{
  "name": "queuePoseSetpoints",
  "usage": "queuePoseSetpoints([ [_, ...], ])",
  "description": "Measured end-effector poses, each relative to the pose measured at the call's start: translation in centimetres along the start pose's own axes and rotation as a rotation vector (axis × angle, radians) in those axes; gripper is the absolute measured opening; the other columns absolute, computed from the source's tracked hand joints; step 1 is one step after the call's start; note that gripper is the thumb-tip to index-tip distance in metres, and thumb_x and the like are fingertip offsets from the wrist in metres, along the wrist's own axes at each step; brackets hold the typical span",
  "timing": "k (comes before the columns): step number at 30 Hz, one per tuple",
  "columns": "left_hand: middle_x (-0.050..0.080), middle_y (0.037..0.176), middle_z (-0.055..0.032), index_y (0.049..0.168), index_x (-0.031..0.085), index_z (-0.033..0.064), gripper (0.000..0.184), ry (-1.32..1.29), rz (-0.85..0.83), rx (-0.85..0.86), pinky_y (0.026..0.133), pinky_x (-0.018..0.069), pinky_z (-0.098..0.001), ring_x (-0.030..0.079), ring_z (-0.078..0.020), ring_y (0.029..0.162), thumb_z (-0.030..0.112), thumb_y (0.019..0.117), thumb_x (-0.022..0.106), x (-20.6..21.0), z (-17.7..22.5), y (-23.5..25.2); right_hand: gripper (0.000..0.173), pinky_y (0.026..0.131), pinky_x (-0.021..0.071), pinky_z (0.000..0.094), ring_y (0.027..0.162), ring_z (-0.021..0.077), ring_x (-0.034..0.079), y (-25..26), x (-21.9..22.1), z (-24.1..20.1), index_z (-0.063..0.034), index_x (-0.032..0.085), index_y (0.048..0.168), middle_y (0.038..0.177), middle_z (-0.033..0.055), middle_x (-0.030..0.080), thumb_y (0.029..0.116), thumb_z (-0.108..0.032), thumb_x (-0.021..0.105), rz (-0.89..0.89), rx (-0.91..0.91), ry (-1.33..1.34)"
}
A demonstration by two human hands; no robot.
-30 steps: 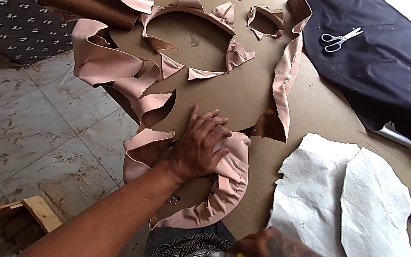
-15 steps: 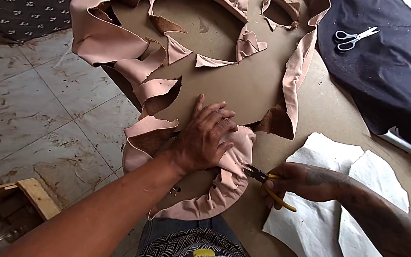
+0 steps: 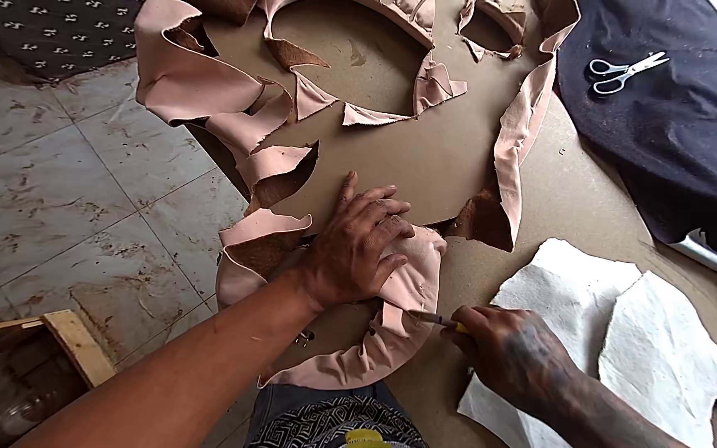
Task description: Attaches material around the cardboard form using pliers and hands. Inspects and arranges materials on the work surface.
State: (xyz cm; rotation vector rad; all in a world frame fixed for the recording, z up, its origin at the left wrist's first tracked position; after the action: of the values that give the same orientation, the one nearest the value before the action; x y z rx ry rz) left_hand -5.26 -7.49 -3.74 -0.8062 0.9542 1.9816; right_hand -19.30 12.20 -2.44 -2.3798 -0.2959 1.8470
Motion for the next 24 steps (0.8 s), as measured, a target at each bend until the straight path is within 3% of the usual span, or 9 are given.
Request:
queuePoseSetpoints([
  [2,0.063,0.142,-0.0022,0.114,0.074,0.0203,0.033,-0.008,0.002,0.005,0.127,0.0131,-0.0659,0.041,-0.0276,0.149,0.044,0.0950,0.061,0.0,0.0,0.0,0.022,0.048,0.0548,0.0384,0.068,0.0203,0.069,-1.3,-0.7,-4.3,-0.0174,0.068,0.095,0.077,0.0011,0.067,0.1013,-0.036,0.057,0.034,-0.181,0.074],
  [5,0.063,0.141,-0.0032,0.113,0.074,0.0203,0.032,-0.021,0.013,0.011,0.127,0.0131,-0.0662,0.042,-0.0285,0.149,0.043,0.0947,0.062,0.0,0.0,-0.1,0.030,0.064,0.0578,0.0463,0.081,0.0261,0.072,-3.2,0.6,-9.4,-0.0186,0.069,0.122,0.091,0.0057,0.073,0.1069,-0.038,0.052,-0.415,-0.176,0.397],
  [7,0.063,0.141,-0.0022,0.113,0.074,0.0211,0.032,-0.013,0.008,0.012,0.127,0.0133,-0.0660,0.041,-0.0281,0.149,0.043,0.0949,0.061,0.0,0.1,0.0,0.035,0.068,0.0580,0.0523,0.079,0.0267,0.072,-3.1,1.1,-7.5,-0.0193,0.071,0.122,0.088,0.0073,0.074,0.1054,-0.045,0.054,-0.622,-0.023,0.572],
  [10,0.063,0.141,-0.0015,0.113,0.074,0.0208,0.032,-0.013,0.002,0.006,0.127,0.0117,-0.0661,0.040,-0.0280,0.149,0.043,0.0952,0.061,0.1,-0.1,-0.1,0.032,0.077,0.0622,0.0395,0.083,0.0110,0.073,-1.1,0.0,-1.0,-0.0170,0.070,0.113,0.095,-0.0041,0.076,0.1071,-0.043,0.052,-0.699,0.121,0.800],
  [13,0.064,0.140,-0.0018,0.113,0.074,0.0202,0.031,-0.017,0.003,0.010,0.127,0.0117,-0.0659,0.041,-0.0281,0.149,0.042,0.0949,0.062,0.0,-0.1,-0.1,0.032,0.089,0.0625,0.0367,0.097,0.0146,0.076,0.9,-0.5,2.8,-0.0115,0.068,0.119,0.107,0.0001,0.078,0.1103,-0.033,0.046,-0.815,0.300,0.955],
  [17,0.064,0.140,-0.0021,0.113,0.074,0.0203,0.031,-0.013,0.005,0.006,0.127,0.0115,-0.0661,0.041,-0.0284,0.149,0.042,0.0948,0.062,0.0,0.0,0.0,0.032,0.090,0.0622,0.0372,0.103,0.0223,0.075,2.9,-0.3,4.0,-0.0055,0.067,0.126,0.118,0.0091,0.075,0.1112,-0.024,0.044,-0.941,0.325,1.109],
  [20,0.064,0.140,-0.0024,0.113,0.074,0.0205,0.030,-0.011,0.000,0.005,0.127,0.0116,-0.0663,0.042,-0.0288,0.148,0.042,0.0947,0.062,-0.1,0.0,0.0,0.033,0.065,0.0572,0.0241,0.097,0.0144,0.075,3.5,0.0,4.4,-0.0086,0.069,0.125,0.119,0.0070,0.076,0.1112,-0.026,0.044,-0.998,0.329,1.120],
  [21,0.064,0.140,-0.0021,0.113,0.074,0.0207,0.030,-0.010,0.000,0.006,0.127,0.0118,-0.0662,0.042,-0.0288,0.148,0.042,0.0949,0.062,-0.1,0.0,0.0,0.035,0.060,0.0576,0.0267,0.098,0.0158,0.075,3.4,0.1,4.6,-0.0094,0.068,0.127,0.121,0.0067,0.076,0.1112,-0.027,0.044,-1.026,0.341,1.136],
  [24,0.064,0.140,-0.0016,0.112,0.075,0.0208,0.030,-0.017,0.009,0.010,0.127,0.0124,-0.0663,0.042,-0.0288,0.148,0.041,0.0952,0.062,0.0,-0.1,0.0,0.035,0.079,0.0656,0.0491,0.112,0.0312,0.073,2.8,0.5,5.1,-0.0045,0.062,0.134,0.129,0.0138,0.071,0.1116,-0.022,0.042,-1.089,0.383,1.290],
])
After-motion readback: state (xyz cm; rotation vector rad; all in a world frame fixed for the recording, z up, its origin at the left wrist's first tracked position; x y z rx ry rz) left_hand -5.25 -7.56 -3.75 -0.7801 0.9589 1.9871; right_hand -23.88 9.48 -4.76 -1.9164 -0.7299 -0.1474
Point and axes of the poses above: each hand's wrist, its own y-axis towards the middle knuckle, its own x-axis out of the palm, z = x × y, the point moved 6 cm from there along y, towards the middle knuckle
